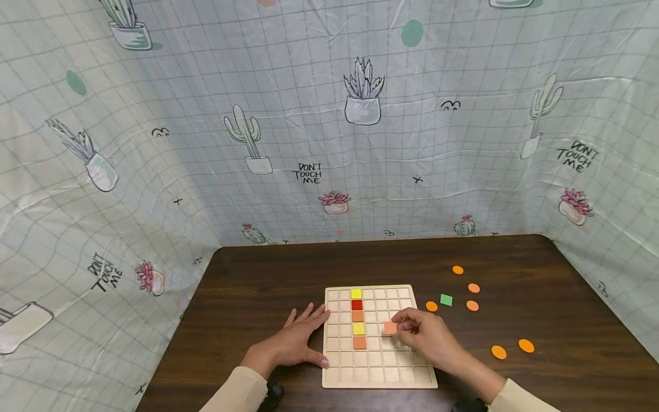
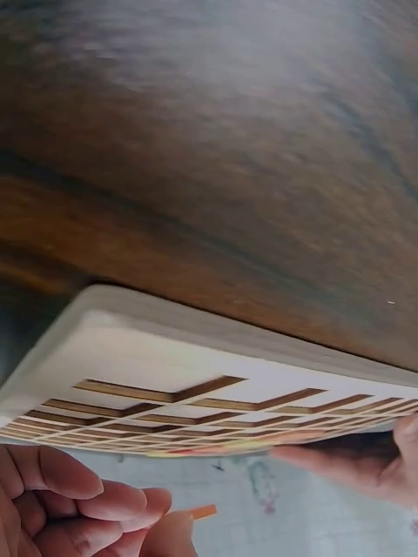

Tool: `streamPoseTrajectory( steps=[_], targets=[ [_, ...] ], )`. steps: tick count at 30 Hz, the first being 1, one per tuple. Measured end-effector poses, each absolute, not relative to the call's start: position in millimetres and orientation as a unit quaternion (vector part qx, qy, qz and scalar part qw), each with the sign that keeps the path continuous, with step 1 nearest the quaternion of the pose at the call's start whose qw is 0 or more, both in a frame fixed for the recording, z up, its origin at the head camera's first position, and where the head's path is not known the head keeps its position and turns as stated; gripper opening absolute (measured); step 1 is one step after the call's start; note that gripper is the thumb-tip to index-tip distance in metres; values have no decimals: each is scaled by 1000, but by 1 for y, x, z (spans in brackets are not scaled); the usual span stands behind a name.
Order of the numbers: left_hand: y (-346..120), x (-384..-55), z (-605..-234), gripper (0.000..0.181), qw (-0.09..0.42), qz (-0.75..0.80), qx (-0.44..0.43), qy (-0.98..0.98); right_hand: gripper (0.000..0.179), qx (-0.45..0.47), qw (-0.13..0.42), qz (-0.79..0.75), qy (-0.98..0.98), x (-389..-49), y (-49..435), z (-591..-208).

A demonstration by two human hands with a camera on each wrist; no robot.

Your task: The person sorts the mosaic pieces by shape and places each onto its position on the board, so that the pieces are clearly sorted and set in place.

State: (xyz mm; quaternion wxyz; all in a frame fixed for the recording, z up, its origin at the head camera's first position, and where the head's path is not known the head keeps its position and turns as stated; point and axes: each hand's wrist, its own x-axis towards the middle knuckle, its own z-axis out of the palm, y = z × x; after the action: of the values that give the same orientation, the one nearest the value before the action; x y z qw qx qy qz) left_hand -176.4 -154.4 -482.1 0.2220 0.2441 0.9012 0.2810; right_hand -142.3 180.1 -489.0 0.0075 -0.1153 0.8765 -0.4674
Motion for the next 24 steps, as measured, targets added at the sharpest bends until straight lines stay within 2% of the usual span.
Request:
streamPoseTrajectory(
  steps=[24],
  targets=[
    [-149,-172,-480,112,195,185,271,924,18,-158,39,-495,854,-130,151,-497]
  ],
)
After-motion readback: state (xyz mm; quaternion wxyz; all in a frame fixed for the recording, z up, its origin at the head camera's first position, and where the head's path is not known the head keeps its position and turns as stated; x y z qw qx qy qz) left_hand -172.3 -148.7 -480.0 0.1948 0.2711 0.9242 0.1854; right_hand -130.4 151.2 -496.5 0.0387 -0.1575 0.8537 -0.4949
